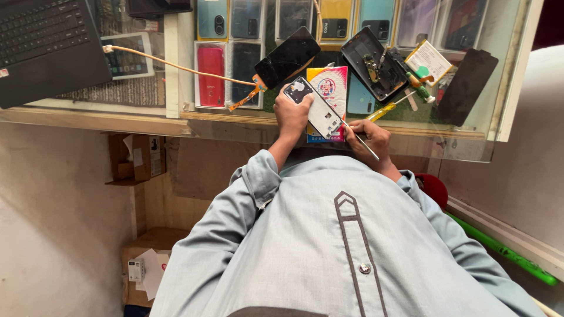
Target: The person uses a yellow screwdriver to pry and separate the back cover of a smartphone. They carefully work around the edges to release clips and then lift the cover to expose the internal components.
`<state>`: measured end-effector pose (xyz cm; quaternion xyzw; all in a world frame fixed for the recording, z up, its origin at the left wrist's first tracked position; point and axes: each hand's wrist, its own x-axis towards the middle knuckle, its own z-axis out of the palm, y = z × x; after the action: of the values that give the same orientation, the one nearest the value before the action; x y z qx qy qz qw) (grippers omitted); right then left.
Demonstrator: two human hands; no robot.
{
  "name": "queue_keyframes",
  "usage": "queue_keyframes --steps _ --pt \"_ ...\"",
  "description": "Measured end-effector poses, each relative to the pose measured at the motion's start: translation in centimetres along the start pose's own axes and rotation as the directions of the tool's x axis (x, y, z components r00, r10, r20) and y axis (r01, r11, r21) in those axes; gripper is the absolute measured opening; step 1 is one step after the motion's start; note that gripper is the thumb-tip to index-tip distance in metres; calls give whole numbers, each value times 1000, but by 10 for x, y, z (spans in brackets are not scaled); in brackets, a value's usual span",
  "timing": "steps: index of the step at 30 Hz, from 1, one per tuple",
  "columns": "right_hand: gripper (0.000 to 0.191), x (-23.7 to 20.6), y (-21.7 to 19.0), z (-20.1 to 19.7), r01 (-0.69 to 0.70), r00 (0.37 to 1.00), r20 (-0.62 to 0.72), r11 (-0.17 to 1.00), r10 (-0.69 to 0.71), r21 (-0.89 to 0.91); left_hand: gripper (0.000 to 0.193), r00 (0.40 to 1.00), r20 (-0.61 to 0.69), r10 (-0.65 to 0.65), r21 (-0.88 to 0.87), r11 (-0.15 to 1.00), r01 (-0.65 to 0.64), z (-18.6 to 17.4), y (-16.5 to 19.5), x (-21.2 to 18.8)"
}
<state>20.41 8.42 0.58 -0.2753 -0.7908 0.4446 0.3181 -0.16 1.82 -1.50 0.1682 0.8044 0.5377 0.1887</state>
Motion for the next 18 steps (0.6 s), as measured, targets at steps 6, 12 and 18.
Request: queue_keyframes --steps 6,12,18 --pt "12 0 0 0 23 1000 2 1000 -23 -13 33 1000 20 -15 32 999 14 -1 2 1" --pt "13 3 -3 1 51 999 3 996 -51 -72 34 998 47 -42 27 999 41 -3 4 1" --pt "12 10 -4 1 133 991 -17 990 -135 -51 33 997 50 -57 17 998 56 0 -1 3"
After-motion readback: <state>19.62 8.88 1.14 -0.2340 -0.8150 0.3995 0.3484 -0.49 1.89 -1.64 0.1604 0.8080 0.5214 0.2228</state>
